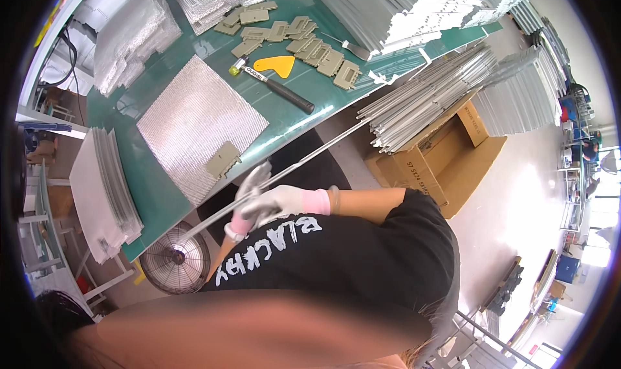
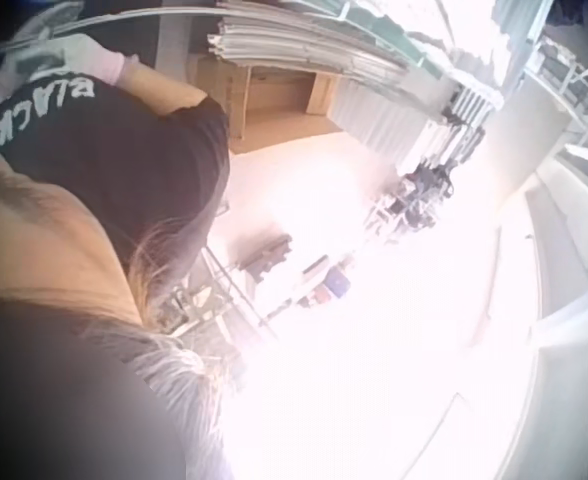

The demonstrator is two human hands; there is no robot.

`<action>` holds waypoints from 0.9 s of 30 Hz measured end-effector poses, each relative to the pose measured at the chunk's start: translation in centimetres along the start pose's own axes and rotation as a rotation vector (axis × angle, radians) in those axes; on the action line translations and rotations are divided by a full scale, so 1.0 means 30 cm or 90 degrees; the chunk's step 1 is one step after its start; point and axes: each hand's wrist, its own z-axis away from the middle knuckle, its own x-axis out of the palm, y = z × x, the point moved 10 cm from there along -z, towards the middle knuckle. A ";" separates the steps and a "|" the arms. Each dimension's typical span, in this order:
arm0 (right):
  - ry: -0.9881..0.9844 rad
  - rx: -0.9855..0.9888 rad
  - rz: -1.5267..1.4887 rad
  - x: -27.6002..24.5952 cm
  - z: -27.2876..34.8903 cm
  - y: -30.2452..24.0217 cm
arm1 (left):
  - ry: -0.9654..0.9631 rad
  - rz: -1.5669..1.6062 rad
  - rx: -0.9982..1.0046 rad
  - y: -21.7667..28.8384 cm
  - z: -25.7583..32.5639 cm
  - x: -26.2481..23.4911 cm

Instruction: Assembling metal mesh filters by attaching a frame, securing it with a power drill, and using a hammer to tap components into place.

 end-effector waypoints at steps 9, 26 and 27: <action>0.599 -0.327 -0.700 -0.645 0.576 0.171 | 0.258 -0.129 0.328 0.841 0.346 -0.430; 0.431 -0.430 -0.275 -0.645 -0.191 -0.574 | 0.274 -0.190 -0.113 0.277 0.413 -0.259; 0.393 -0.404 -0.282 -0.647 -0.257 -0.511 | 0.301 -0.183 -0.131 0.250 0.427 -0.259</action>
